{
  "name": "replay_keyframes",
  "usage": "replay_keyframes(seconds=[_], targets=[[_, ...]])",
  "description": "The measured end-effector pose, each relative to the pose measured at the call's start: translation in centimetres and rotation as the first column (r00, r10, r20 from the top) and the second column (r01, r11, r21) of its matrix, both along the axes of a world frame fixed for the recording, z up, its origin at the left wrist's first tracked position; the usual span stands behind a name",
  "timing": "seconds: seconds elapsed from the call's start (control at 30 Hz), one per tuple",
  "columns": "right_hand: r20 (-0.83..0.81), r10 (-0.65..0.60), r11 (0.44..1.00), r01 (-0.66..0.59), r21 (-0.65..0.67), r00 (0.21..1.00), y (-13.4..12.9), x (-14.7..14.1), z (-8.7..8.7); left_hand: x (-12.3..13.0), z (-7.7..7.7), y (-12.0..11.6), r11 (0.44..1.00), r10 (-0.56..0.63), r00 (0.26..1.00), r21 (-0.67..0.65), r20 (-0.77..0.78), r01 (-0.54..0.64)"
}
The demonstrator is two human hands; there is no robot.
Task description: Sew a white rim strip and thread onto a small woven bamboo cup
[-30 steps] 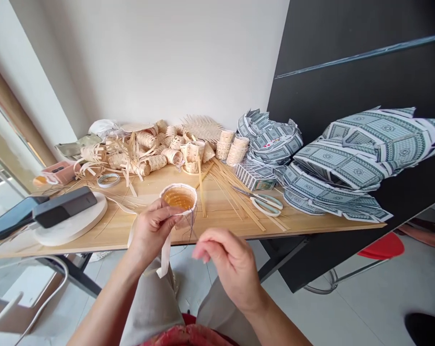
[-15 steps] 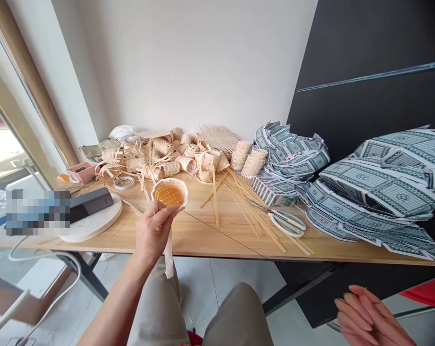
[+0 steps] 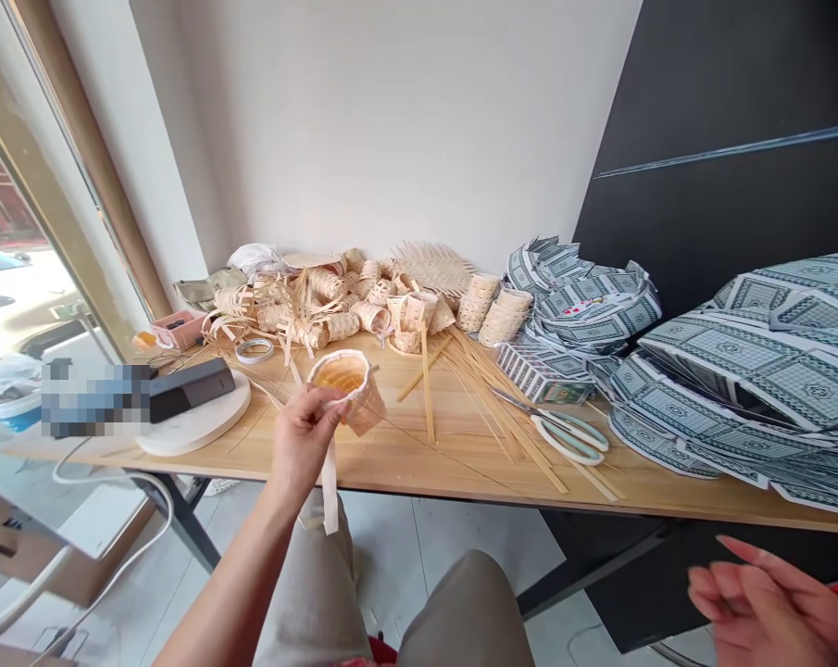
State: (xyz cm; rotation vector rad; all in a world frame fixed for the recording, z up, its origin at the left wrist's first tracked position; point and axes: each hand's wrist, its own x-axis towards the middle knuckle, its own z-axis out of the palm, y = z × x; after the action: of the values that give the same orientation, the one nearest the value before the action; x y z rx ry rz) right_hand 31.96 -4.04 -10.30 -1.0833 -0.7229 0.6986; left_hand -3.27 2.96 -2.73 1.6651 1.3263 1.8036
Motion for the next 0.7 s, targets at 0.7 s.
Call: replay_keyframes(seconds=[0.7], targets=[[0.902,-0.308,0.881,-0.265,0.391,0.303,2.0,-17.2,10.0,4.1,0.6,-2.8,0.827,-0.363,0.732,-0.163,0.576,0.538]])
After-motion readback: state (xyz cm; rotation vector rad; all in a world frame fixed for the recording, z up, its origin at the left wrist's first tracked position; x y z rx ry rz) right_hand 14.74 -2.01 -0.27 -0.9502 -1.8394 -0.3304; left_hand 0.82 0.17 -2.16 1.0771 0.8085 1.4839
